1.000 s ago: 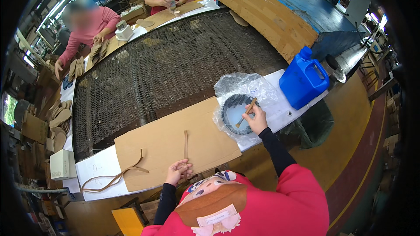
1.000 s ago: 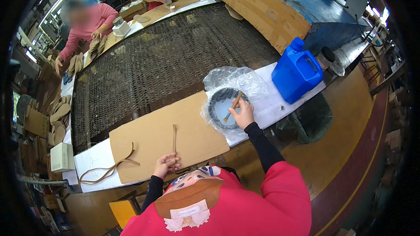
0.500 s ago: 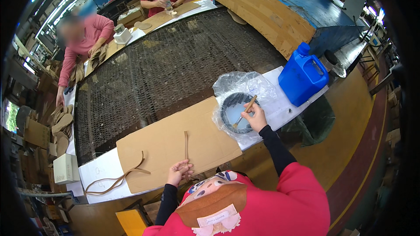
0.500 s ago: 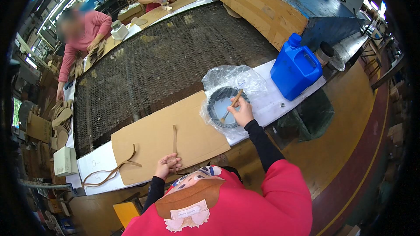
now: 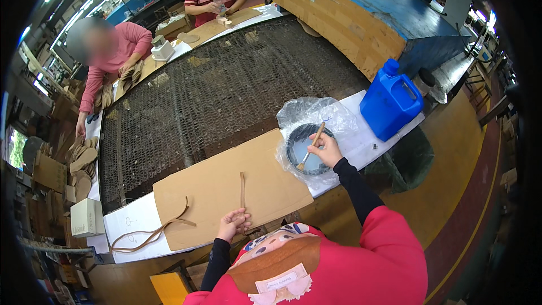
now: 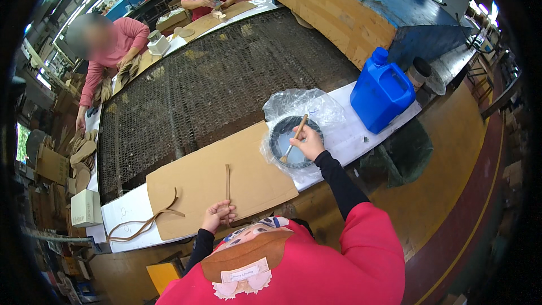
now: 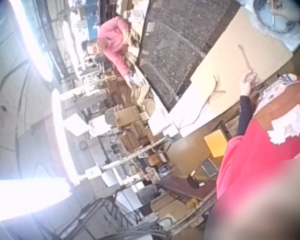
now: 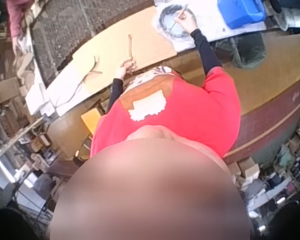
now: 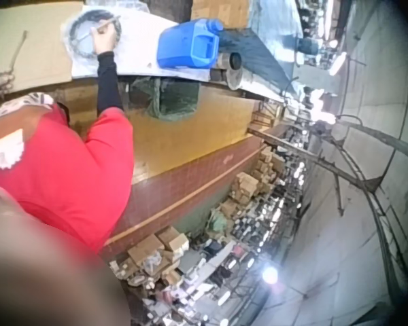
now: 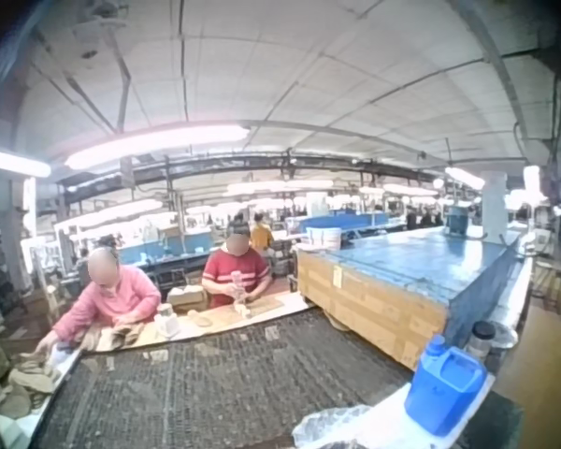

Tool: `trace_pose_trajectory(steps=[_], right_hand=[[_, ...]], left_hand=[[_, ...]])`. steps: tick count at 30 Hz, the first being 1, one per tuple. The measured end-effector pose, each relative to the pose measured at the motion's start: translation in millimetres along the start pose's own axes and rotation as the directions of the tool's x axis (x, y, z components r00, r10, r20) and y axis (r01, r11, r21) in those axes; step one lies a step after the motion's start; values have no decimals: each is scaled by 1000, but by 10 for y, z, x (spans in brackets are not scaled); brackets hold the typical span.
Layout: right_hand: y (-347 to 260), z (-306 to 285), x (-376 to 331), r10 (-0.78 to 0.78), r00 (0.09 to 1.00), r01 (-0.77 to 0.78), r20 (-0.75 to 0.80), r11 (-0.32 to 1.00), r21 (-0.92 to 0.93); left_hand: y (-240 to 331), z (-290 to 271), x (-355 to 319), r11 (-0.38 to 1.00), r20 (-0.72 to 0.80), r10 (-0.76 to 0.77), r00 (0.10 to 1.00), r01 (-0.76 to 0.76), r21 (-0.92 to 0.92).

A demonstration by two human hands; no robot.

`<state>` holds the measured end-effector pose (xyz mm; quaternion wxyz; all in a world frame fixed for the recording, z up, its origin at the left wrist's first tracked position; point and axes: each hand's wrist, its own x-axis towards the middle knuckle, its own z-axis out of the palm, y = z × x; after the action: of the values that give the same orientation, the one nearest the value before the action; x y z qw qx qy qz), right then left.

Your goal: The person opens a glue container, dips a brush, and applies glue to thin leather strips on a workbench. They then retrieve a cardboard sheet, place it on the bench, and continue applying glue to additional leather pieces.

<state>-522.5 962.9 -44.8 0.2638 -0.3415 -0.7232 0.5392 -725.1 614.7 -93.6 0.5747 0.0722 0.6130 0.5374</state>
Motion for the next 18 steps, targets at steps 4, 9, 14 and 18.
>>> trace_pose_trajectory(steps=[4, 9, 14, 18], right_hand=[[-51, -15, 5, 109, 983, -132, 148, 978, 158], [-86, -46, -20, 113, 987, -146, 117, 928, 341], [-93, -49, -62, 28, 999, -28, -25, 999, -15], [-142, -7, -116, 78, 995, -85, 56, 988, 131]], left_hand=[[-9, -2, 0, 1000, -11, -12, 1000, 12, -16], [-35, -16, 9, 1000, 2, -3, 1000, 3, -26], [-48, -36, 18, 999, 14, 10, 1000, -10, -30], [-38, -38, 10, 1000, 17, 7, 1000, -7, -16]])
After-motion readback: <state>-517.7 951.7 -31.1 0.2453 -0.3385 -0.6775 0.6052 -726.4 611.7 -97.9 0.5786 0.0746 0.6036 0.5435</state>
